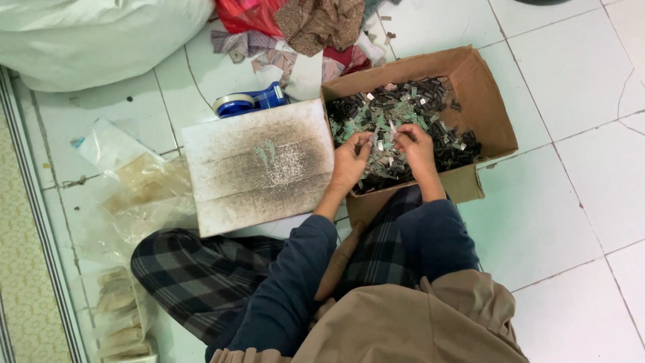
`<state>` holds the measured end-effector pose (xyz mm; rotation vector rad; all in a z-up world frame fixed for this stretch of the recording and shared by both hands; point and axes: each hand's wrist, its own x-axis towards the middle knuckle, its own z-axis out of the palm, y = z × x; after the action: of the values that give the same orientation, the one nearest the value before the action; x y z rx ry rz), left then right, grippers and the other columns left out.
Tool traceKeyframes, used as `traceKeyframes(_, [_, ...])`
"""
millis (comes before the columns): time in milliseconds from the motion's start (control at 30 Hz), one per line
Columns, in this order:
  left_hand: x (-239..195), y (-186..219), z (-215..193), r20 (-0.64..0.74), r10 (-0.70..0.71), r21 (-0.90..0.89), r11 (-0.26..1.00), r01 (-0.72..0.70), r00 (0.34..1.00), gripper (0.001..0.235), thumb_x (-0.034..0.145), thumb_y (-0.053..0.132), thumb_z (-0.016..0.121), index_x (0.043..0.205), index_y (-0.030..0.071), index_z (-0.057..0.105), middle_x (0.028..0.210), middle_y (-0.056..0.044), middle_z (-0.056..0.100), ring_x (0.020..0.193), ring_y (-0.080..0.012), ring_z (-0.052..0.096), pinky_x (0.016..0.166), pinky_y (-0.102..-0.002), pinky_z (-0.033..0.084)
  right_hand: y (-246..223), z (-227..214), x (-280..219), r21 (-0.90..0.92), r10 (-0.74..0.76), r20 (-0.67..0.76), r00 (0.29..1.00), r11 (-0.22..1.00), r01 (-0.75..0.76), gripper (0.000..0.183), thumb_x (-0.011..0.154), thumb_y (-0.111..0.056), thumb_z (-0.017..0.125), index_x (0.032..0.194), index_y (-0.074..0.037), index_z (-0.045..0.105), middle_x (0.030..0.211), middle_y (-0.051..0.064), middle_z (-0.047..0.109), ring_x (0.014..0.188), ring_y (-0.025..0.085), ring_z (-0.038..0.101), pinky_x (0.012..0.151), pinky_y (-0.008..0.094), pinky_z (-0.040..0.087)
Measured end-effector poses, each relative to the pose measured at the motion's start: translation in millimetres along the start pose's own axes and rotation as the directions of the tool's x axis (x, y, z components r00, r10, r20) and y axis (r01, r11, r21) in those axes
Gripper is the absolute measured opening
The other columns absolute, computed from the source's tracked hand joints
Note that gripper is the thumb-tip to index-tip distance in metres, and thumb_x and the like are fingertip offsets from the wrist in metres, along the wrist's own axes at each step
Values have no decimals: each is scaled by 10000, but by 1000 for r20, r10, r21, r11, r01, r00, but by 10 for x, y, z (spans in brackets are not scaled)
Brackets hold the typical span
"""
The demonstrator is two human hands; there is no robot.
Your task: The person sits on the floor and repeatedly picks small green and black plastic pieces from a cardboard box, places them into small clear plastic bags, and sets the filled bags aside. The person uses both hands to handle the pieces and bags throughout the clip.
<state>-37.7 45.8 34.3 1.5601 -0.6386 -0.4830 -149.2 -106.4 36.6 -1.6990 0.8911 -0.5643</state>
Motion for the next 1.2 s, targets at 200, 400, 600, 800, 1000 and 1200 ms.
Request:
traceKeyframes(200, [-357, 117, -274, -25, -95, -281, 956, 84, 995, 224, 1014, 55, 640, 1222, 47, 723, 970, -149, 747, 741, -145, 706, 629, -290, 617, -21, 230, -219, 349, 163, 57, 985, 921, -173, 163, 974, -42, 681, 1125, 17, 696, 873, 152, 632, 745, 228, 733, 643, 328, 635])
traceKeyframes(400, [-672, 149, -838, -142, -118, -211, 974, 87, 983, 217, 1006, 58, 652, 1204, 0, 721, 952, -192, 731, 778, -208, 715, 615, -342, 602, -353, 438, -414, -408, -11, -85, 996, 913, -24, 117, 1051, -238, 675, 1145, -172, 694, 1289, 81, 577, 1261, 319, 506, 1060, 520, 421])
traceKeyframes(600, [-880, 330, -1641, -431, -93, 11, 994, 108, 898, 215, 1014, 103, 633, 1199, 107, 742, 1004, -170, 751, 924, -271, 711, 769, -415, 571, -1131, 1200, -1027, -65, -52, -5, 999, 997, 52, 106, 1080, -67, 603, 1165, -64, 666, 1058, 104, 676, 971, 203, 616, 877, 367, 501])
traceKeyframes(800, [-806, 220, -2098, -467, 23, 284, 951, 125, 884, 323, 1021, 18, 633, 1340, -29, 646, 1083, -201, 628, 964, -401, 674, 815, -441, 571, -1156, 2119, -1225, 94, -207, 142, 968, 976, 195, 185, 995, -8, 674, 1165, -45, 739, 1092, 232, 736, 1004, 330, 709, 853, 447, 579])
traceKeyframes(1000, [-826, 164, -2045, -434, 180, 480, 876, 57, 883, 390, 952, -35, 670, 1337, 18, 656, 1216, -194, 493, 1145, -431, 562, 1045, -508, 443, -1096, 1830, -1092, 37, -120, 162, 980, 993, 115, 209, 939, -90, 718, 1108, -185, 797, 974, 90, 790, 816, 177, 765, 736, 321, 625])
traceKeyframes(1200, [-578, 615, -1386, -264, 69, 309, 951, 17, 962, 315, 1003, -22, 601, 1285, 84, 690, 1217, -150, 529, 1110, -411, 631, 999, -476, 509, -926, 613, -563, -16, -166, 94, 982, 986, 169, 169, 1010, -49, 683, 1134, -116, 776, 958, 110, 747, 779, 173, 724, 725, 318, 598])
